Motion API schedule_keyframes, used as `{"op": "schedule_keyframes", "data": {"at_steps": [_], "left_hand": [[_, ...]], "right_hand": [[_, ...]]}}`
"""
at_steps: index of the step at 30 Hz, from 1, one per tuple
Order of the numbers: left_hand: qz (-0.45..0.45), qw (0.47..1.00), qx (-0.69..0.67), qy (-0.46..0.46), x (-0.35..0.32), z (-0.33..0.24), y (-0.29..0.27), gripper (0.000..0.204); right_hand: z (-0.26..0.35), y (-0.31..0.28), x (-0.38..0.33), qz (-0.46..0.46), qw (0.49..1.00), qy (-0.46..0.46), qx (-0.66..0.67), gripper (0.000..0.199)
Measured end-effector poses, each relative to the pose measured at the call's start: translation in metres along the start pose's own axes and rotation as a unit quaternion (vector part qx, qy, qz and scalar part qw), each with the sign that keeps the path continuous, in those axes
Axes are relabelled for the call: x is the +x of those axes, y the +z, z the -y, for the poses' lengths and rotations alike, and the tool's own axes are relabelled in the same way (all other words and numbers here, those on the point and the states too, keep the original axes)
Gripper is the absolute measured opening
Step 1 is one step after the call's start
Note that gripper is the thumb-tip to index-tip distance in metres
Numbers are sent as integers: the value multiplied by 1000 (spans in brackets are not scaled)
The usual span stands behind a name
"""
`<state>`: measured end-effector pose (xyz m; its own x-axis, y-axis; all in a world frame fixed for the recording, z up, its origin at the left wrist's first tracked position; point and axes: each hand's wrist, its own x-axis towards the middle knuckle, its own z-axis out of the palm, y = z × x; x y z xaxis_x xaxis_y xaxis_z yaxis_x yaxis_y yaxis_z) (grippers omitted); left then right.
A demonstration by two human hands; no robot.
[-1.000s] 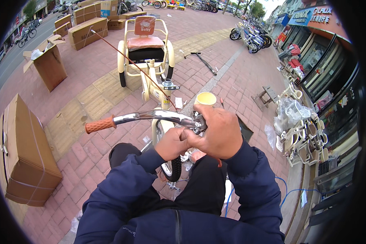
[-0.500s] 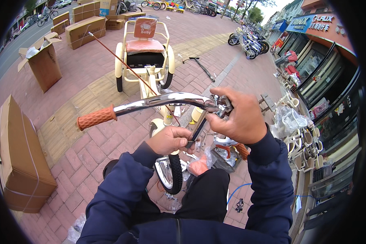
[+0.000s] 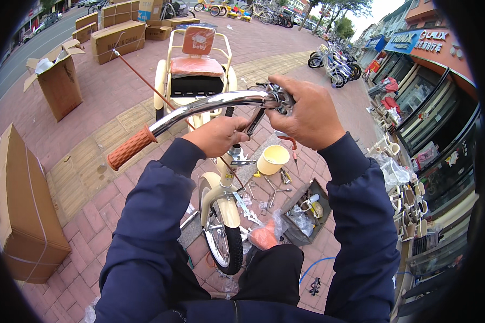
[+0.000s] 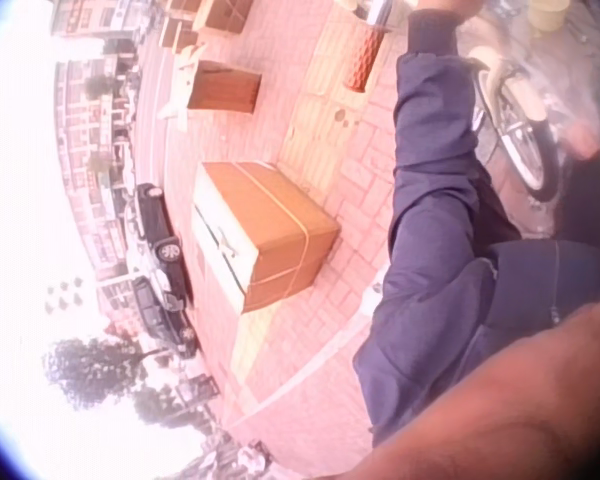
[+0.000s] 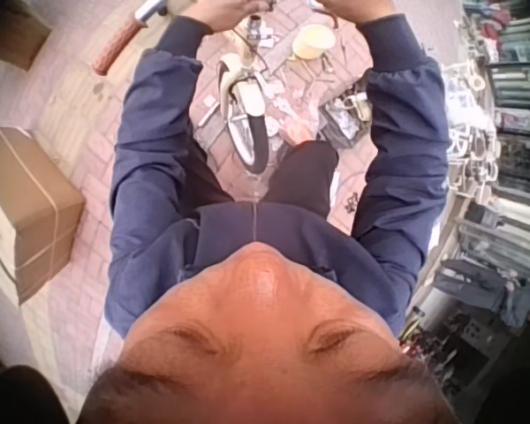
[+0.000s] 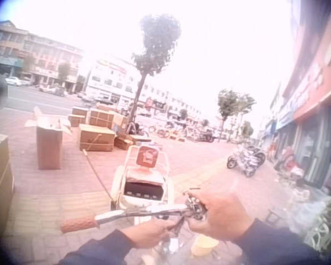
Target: The person assembles the handlebar of a cream-colored tricycle. They insert the handlebar into the stem, tighten the clamp with a wrench, and adjust the position to ensure it is secure.
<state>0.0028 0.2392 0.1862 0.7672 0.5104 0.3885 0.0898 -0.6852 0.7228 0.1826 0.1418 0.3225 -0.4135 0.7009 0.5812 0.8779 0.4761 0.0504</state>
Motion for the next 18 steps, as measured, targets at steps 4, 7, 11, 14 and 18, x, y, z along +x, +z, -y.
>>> {"op": "schedule_keyframes", "data": {"at_steps": [4, 7, 11, 14, 18], "left_hand": [[6, 998, -5, -54, -8, 23, 11, 17], [13, 997, -19, -73, -13, 31, 18, 15], [12, 996, -5, -84, -14, 32, 22, 18], [6, 995, -16, -102, -15, 30, 22, 20], [-26, 993, -66, -93, -20, 28, 26, 21]], "right_hand": [[-7, 29, 0, 21, 1000, 4, 10, 48], [-8, 37, -2, 26, 1000, -1, 11, 47], [-8, 38, 1, 42, 999, 22, 21, 46], [-11, 39, 10, 76, 996, 55, 0, 45], [-14, 42, 20, 97, 993, 62, -10, 46]]}}
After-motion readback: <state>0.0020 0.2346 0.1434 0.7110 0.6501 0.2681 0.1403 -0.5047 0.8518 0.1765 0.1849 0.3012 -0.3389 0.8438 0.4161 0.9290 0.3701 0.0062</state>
